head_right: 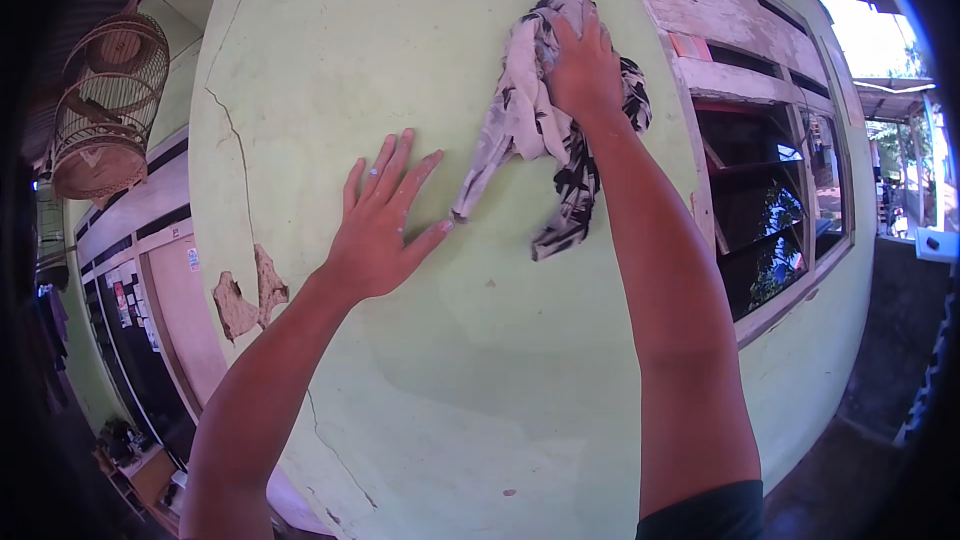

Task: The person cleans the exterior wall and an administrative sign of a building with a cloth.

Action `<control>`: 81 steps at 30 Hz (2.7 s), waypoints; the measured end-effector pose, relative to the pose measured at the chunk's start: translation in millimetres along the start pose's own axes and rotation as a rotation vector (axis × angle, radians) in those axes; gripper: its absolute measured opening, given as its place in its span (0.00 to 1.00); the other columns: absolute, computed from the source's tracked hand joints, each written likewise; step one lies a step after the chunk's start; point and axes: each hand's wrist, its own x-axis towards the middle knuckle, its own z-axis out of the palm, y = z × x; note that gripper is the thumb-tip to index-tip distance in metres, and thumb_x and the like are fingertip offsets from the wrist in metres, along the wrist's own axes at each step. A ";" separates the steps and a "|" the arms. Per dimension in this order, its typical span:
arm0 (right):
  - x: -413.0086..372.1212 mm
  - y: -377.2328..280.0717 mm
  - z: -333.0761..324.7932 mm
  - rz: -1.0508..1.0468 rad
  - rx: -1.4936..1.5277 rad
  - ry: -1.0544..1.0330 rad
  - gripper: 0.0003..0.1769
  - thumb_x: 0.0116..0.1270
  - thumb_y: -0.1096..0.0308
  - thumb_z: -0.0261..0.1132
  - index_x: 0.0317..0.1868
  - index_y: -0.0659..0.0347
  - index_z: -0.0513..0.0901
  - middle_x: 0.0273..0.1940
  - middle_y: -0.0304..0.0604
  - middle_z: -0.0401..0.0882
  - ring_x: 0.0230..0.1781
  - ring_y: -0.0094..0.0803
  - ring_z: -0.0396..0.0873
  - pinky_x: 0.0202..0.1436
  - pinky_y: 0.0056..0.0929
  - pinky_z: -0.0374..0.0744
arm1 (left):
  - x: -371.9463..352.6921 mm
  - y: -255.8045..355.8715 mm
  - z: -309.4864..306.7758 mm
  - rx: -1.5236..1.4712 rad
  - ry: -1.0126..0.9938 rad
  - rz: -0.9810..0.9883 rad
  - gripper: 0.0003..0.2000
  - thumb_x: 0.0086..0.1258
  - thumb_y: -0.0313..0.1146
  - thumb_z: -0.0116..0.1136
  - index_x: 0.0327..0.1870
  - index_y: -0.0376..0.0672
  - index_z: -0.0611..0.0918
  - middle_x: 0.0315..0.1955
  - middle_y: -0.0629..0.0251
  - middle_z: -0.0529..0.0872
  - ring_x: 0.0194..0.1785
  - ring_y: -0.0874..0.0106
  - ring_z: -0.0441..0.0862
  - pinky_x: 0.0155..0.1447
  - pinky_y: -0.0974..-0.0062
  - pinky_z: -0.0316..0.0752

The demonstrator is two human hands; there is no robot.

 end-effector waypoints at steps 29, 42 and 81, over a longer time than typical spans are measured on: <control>-86.9 -26.3 -34.4 0.107 0.412 0.049 0.35 0.64 0.66 0.73 0.73 0.57 0.76 0.77 0.70 0.59 0.73 0.70 0.64 0.78 0.63 0.61 | 25.6 38.0 33.4 -0.425 0.246 -0.138 0.13 0.79 0.30 0.53 0.58 0.33 0.75 0.46 0.48 0.80 0.49 0.47 0.78 0.56 0.57 0.75; -67.4 11.3 -58.4 -0.214 0.010 -0.213 0.46 0.64 0.55 0.76 0.82 0.31 0.67 0.87 0.44 0.53 0.86 0.53 0.56 0.82 0.67 0.57 | 26.1 38.6 36.7 -0.061 0.222 0.063 0.18 0.66 0.35 0.62 0.57 0.44 0.82 0.61 0.59 0.79 0.63 0.52 0.74 0.67 0.55 0.68; -158.9 19.9 -98.7 -0.165 -0.035 -0.506 0.53 0.59 0.72 0.69 0.85 0.40 0.59 0.86 0.58 0.45 0.81 0.67 0.55 0.82 0.61 0.59 | -34.8 105.4 39.0 -0.127 -0.023 -0.250 0.48 0.74 0.52 0.64 0.89 0.50 0.51 0.88 0.58 0.50 0.90 0.53 0.42 0.88 0.43 0.38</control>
